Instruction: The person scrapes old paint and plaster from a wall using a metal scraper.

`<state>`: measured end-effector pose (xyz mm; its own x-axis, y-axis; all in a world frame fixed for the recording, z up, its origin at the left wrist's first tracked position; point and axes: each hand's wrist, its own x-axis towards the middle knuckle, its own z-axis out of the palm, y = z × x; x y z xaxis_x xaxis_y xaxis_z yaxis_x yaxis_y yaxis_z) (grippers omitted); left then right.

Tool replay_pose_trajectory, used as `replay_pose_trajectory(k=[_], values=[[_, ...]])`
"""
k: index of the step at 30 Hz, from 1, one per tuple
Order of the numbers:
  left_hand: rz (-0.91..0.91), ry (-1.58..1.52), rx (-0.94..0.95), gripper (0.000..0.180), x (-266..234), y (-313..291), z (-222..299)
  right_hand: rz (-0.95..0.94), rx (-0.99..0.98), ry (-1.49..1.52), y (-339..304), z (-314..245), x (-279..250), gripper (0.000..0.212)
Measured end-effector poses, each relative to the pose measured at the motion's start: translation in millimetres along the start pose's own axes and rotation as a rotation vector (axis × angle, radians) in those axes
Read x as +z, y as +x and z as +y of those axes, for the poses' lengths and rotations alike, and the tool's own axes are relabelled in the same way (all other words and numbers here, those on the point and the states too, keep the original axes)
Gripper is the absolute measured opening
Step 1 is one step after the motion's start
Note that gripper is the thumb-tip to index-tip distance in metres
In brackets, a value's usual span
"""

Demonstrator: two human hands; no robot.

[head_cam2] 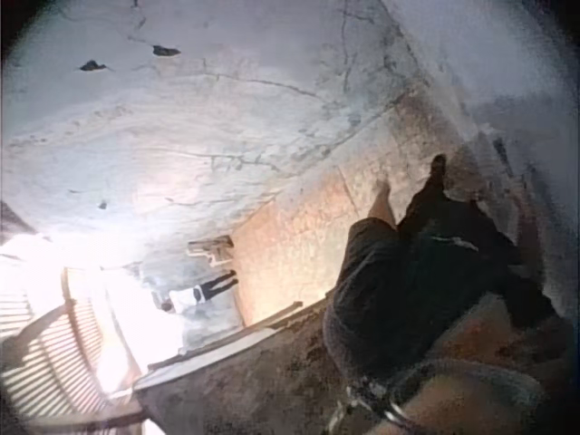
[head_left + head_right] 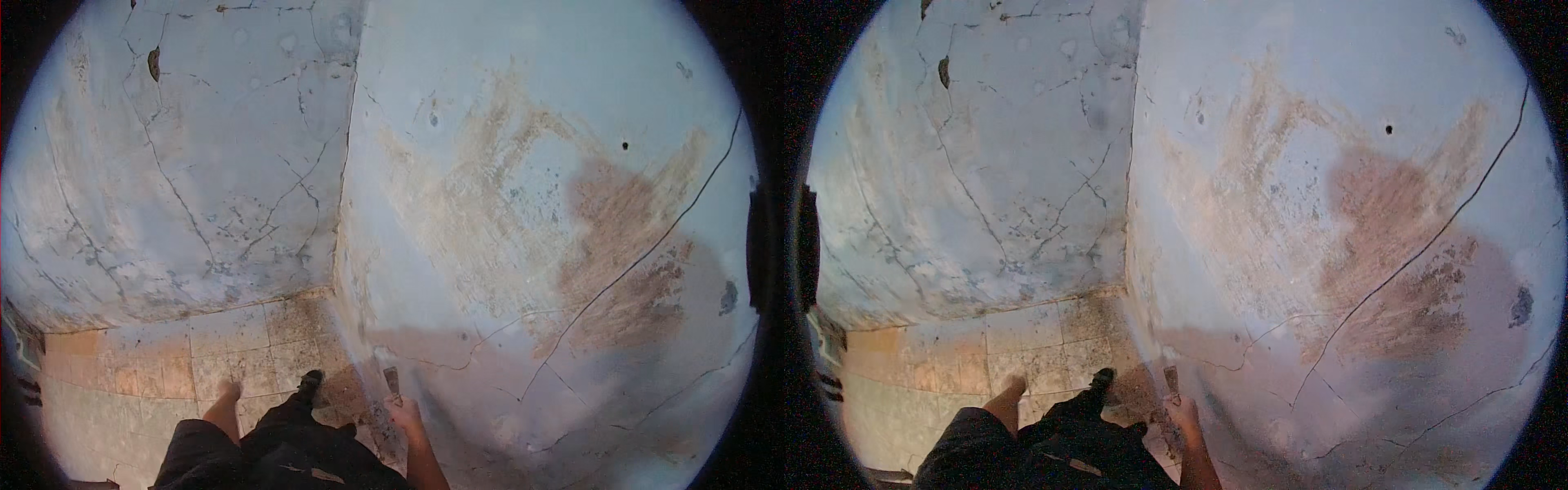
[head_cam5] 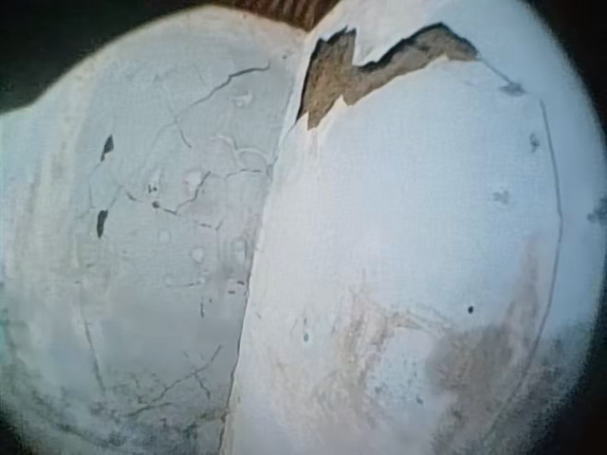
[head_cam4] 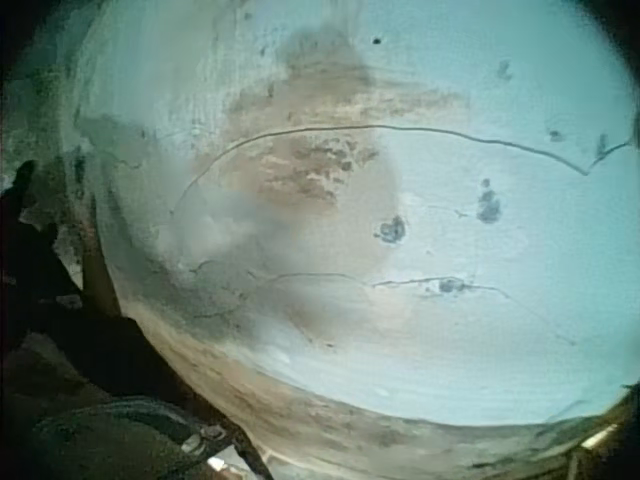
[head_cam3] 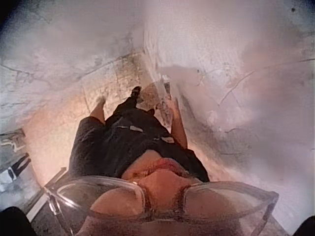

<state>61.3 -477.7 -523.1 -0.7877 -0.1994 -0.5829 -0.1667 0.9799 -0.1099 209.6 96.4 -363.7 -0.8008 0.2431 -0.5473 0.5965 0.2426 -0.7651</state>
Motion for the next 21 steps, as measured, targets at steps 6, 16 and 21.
replay_pose_trajectory(k=[6, 16, 21], values=[[-0.291, 0.45, 0.315, 0.028, 9, -80, -137, 0.035, 0.016, 0.198, -15, 2, 33, 0.036], [0.175, -0.262, 0.469, 0.044, -184, -26, 48, -0.397, 0.129, 0.119, -113, -174, 73, 0.033], [-0.561, -1.118, 0.839, 0.074, -300, -75, 37, -0.636, -0.106, 0.844, -27, -80, 116, 0.05]])
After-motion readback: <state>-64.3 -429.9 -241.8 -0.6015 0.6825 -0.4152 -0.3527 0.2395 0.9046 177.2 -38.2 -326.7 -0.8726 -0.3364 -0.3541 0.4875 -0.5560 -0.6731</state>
